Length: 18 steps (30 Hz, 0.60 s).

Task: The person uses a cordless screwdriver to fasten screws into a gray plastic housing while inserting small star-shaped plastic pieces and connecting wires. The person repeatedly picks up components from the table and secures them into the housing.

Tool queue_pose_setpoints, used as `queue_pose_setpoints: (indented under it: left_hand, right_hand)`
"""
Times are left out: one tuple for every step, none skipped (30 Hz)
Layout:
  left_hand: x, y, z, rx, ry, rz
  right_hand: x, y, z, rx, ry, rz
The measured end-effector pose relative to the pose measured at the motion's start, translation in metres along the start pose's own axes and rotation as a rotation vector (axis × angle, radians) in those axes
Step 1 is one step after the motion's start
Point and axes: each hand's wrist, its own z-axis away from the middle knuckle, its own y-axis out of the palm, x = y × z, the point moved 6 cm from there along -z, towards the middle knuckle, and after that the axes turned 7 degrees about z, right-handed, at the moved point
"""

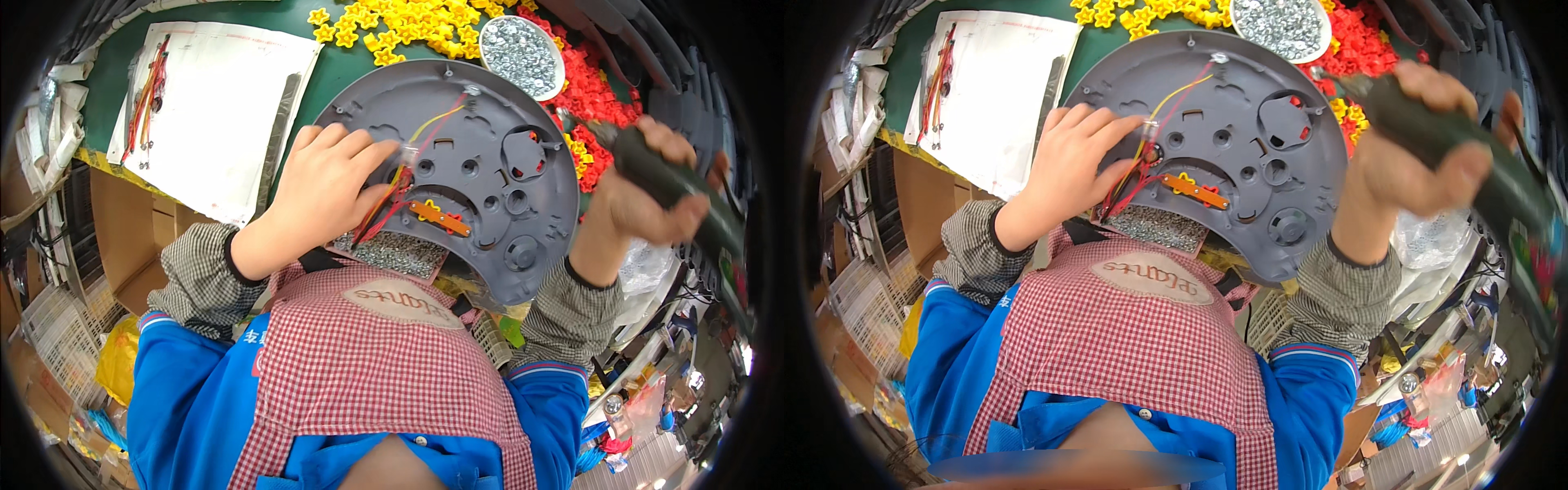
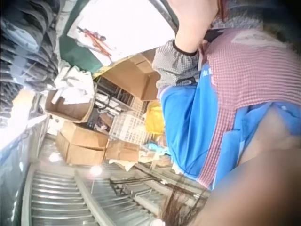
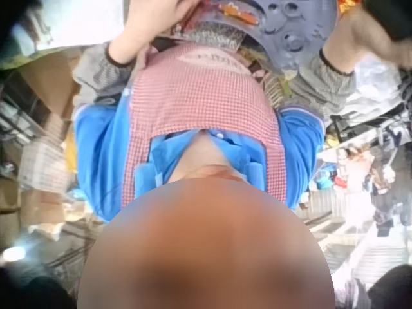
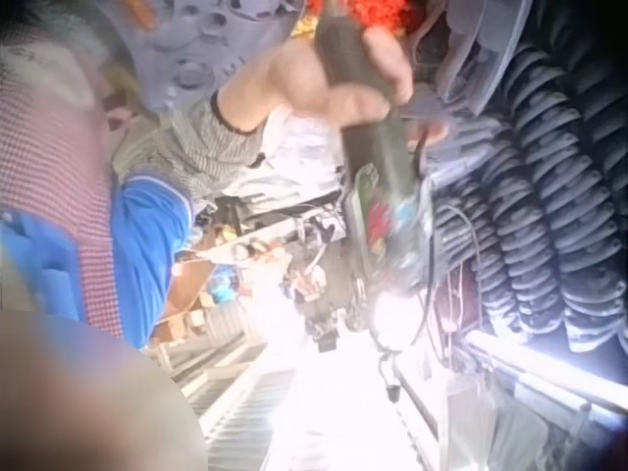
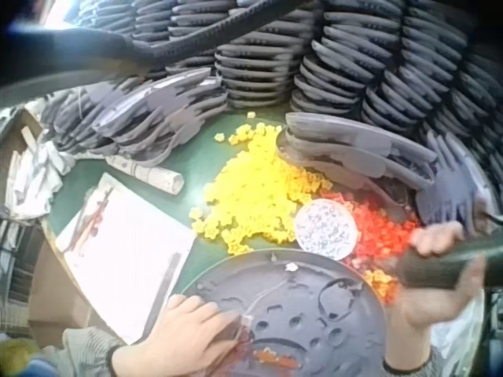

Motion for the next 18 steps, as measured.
queue_pose_setpoints:
  left_hand:
    - [-0.002, -0.001, -0.006, 0.006, 0.010, 0.045]
    - [-0.003, 0.003, -0.006, 0.028, 0.028, 0.019]
    - [-0.004, 0.004, -0.006, 0.033, 0.023, 0.007]
    - [-0.006, 0.007, -0.010, 0.044, 0.038, 0.009]
    - [-0.009, 0.011, -0.011, 0.050, 0.051, 0.015]
    - [-0.012, 0.008, -0.015, 0.033, 0.049, 0.020]
    - [-0.011, 0.011, -0.015, 0.045, 0.062, 0.049]
    - [-0.008, 0.015, -0.015, 0.058, 0.076, 0.080]
    - [-0.008, 0.018, -0.016, 0.073, 0.090, 0.110]
    - [-0.013, 0.011, -0.018, 0.021, 0.103, 0.116]
    - [-0.010, 0.009, -0.017, 0.033, 0.039, 0.089]
    - [-0.005, 0.005, -0.014, 0.044, -0.023, 0.061]
    - [0.000, 0.001, -0.015, 0.054, -0.077, 0.043]
    - [0.000, -0.016, -0.025, -0.023, -0.122, -0.046]
    - [-0.004, -0.032, -0.036, -0.002, -0.209, -0.046]
    - [-0.019, -0.024, -0.044, 0.027, -0.069, 0.132]
    - [-0.037, -0.015, -0.055, 0.052, 0.074, 0.301]
    - [-0.057, 0.002, -0.065, 0.190, 0.138, 0.430]
  right_hand:
    - [0.016, -0.012, 0.006, 0.020, -0.012, -0.011]
    - [0.025, -0.020, 0.015, 0.044, -0.010, -0.043]
    - [0.031, -0.026, 0.023, 0.100, -0.016, -0.079]
    - [0.039, -0.034, 0.033, 0.149, -0.025, -0.098]
    - [0.047, -0.038, 0.041, 0.155, -0.030, -0.075]
    - [0.051, -0.039, 0.051, 0.123, -0.035, -0.017]
    - [0.057, -0.041, 0.057, 0.085, -0.041, 0.049]
    - [0.061, -0.042, 0.065, 0.052, -0.041, 0.105]
    - [0.063, -0.046, 0.071, 0.004, -0.025, 0.176]
    - [0.063, -0.048, 0.075, -0.007, -0.016, 0.182]
    - [0.063, -0.051, 0.078, -0.019, -0.007, 0.189]
    - [0.062, -0.052, 0.081, -0.034, 0.006, 0.192]
    - [0.063, -0.054, 0.083, -0.050, 0.017, 0.203]
    - [0.064, -0.056, 0.087, -0.071, 0.035, 0.216]
    - [0.063, -0.057, 0.090, -0.092, 0.053, 0.229]
    - [0.060, -0.054, 0.091, -0.090, 0.098, 0.224]
    - [0.058, -0.050, 0.091, -0.106, 0.134, 0.204]
    - [0.056, -0.049, 0.090, -0.092, 0.137, 0.183]
